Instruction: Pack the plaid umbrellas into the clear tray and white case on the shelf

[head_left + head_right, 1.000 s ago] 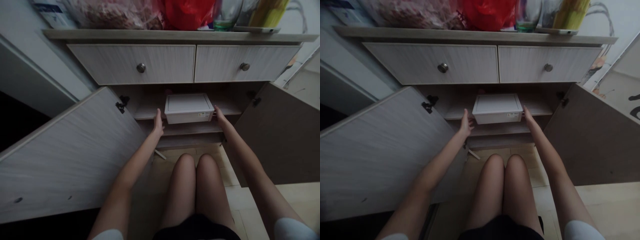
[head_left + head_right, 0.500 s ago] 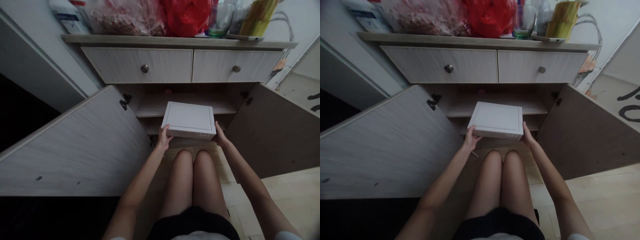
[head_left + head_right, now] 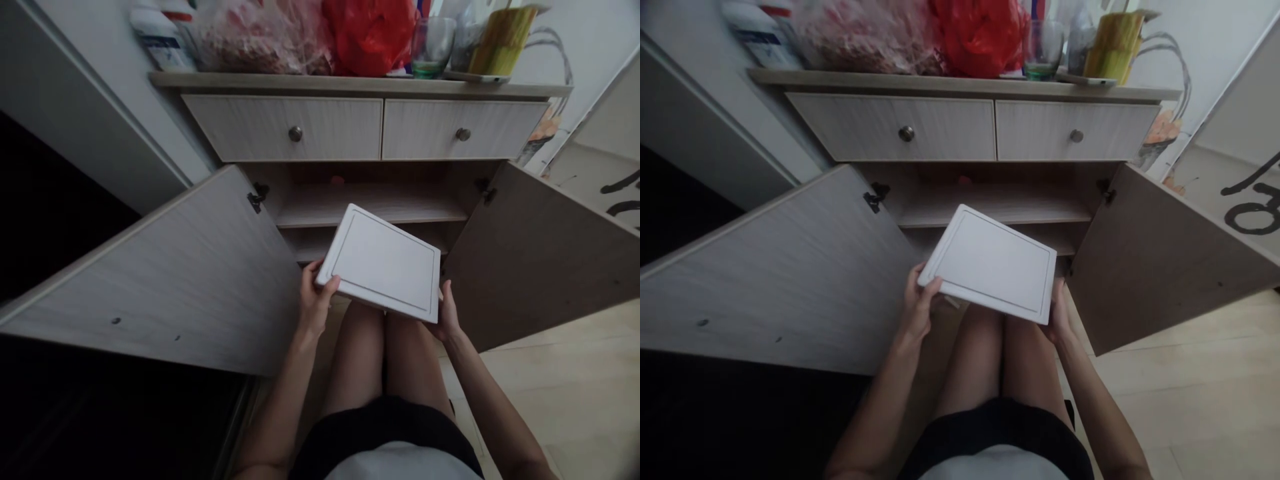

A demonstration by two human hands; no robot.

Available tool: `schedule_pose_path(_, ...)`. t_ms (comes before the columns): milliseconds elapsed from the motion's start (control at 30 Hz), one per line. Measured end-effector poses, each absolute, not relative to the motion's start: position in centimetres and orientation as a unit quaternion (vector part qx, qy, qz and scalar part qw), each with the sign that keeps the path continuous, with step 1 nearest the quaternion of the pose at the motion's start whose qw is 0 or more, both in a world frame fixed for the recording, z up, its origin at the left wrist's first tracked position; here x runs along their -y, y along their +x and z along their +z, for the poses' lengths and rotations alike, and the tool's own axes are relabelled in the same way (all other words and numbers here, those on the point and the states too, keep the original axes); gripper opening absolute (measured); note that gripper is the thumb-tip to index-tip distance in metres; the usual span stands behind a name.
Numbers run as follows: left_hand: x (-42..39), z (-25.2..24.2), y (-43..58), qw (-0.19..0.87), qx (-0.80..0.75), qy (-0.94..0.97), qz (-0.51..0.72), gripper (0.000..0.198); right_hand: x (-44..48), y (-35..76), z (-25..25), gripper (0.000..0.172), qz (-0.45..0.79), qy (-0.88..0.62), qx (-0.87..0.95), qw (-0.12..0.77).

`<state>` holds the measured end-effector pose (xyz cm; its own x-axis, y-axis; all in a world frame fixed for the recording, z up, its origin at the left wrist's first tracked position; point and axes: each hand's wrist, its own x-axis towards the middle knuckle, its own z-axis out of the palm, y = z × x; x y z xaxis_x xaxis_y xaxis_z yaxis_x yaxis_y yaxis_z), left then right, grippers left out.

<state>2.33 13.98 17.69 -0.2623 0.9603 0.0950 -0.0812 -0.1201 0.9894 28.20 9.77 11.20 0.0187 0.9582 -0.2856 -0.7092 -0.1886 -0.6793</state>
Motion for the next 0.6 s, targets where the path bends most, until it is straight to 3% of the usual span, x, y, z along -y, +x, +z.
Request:
schedule_pose_path(233,-14.5,21.6,0.4,0.325,-0.488,0.515,0.625,0.067,-8.6,27.4,10.4,0.078,0.675,-0.366,0.126,0.628)
schedule_pose_path(400,-16.4,21.5,-1.2,0.4,-0.522,0.433,0.617,0.067,-7.2,28.8,10.0,0.042,0.683,-0.387,0.116,0.608)
schedule_pose_path(600,-19.1,18.6,-3.3,0.47,-0.544,0.297,0.628,0.057,-6.3,32.2,10.5,0.031,0.616,-0.453,0.081,0.639)
